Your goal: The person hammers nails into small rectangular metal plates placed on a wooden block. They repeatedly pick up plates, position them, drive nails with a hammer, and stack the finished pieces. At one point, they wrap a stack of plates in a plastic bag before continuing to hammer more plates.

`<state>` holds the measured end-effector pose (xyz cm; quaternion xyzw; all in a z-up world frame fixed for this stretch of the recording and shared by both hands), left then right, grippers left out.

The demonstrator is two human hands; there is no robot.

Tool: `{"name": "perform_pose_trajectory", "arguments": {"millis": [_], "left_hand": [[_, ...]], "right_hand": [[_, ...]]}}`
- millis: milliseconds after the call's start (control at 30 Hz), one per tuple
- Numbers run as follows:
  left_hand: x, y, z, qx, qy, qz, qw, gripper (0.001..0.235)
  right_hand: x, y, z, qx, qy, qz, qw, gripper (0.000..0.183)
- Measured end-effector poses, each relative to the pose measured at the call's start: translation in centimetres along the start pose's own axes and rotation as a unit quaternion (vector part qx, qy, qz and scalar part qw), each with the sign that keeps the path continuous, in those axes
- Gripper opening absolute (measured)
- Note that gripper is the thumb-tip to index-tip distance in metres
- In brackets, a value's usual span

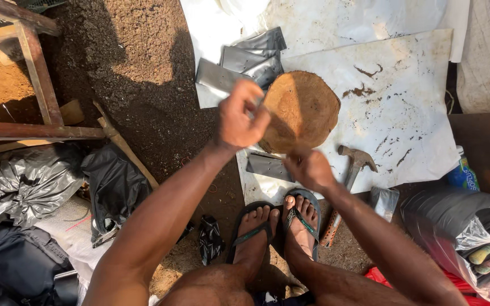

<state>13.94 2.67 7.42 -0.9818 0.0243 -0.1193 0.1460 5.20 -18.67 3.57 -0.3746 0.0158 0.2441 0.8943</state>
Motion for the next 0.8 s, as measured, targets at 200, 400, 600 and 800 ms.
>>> {"name": "perform_pose_trajectory", "arguments": {"millis": [200, 400, 600, 800], "left_hand": [[-7.0, 7.1, 0.5, 0.2, 0.004, 0.326, 0.924, 0.019], [-10.2, 8.6, 0.9, 0.309, 0.003, 0.419, 0.854, 0.05], [-8.2, 8.1, 3.7, 0.317, -0.178, 0.519, 0.774, 0.033], [-1.5, 7.9, 4.5, 0.062, -0.227, 0.348, 0.908, 0.028]], "right_hand": [[-4.6, 5.7, -3.7, -0.151, -0.026, -0.067, 0.986, 0.062], [-5.4, 6.9, -6.6, 0.042, 0.1, -0.032, 0.994, 0.035], [-5.6, 4.5, -8.9, 0.446, 0.165, -0.102, 0.874, 0.027], [-2.8, -0.2, -11.8, 0.464, 0.135, -0.217, 0.848, 0.019]]}}
Point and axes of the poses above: each hand's wrist, its own x-axis towards the middle knuckle, its own y-axis out of the palm, z = x × y, the point moved 4 cm from there along x, towards the middle knuckle, and after that the axes turned 6 degrees about -y, right-handed, at the moved point
